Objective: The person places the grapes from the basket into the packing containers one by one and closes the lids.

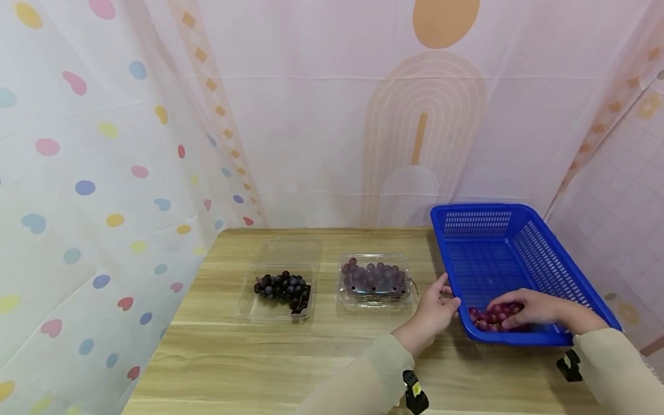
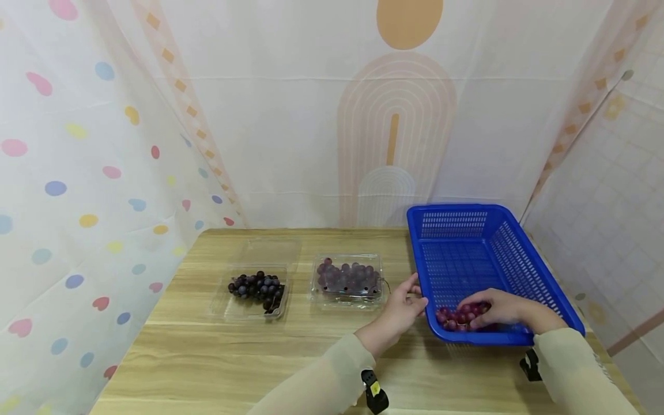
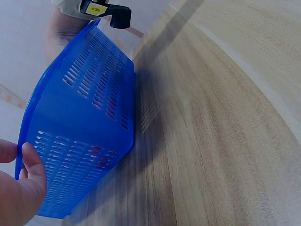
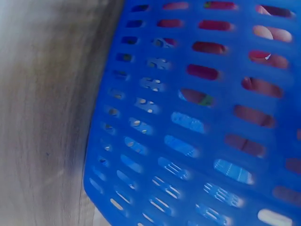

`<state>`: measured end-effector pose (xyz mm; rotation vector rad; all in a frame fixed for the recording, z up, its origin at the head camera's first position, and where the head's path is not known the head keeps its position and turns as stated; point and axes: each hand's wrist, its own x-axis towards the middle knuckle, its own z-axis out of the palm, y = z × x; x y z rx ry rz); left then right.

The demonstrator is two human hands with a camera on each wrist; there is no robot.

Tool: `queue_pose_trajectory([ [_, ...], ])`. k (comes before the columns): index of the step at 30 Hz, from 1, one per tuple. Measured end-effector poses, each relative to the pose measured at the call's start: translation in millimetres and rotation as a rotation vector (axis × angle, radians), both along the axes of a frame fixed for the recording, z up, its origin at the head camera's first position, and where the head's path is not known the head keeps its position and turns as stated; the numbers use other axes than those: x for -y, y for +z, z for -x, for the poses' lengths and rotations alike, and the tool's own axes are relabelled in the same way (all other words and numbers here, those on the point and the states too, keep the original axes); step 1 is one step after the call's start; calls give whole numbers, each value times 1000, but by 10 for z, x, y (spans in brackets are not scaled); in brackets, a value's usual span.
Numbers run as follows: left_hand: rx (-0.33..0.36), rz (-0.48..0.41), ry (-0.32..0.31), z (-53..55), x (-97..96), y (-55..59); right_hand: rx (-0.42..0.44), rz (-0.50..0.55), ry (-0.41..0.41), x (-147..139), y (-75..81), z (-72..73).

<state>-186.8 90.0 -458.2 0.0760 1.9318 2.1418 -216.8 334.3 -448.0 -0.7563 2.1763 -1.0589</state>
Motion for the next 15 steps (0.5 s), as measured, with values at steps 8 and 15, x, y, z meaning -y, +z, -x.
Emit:
queue_pose_trajectory([
  [8, 1, 16, 16, 12, -2, 1, -82, 51, -61, -45, 88, -10],
  [15, -2, 5, -4, 9, -5, -7, -124, 12, -195, 15, 237, -51],
])
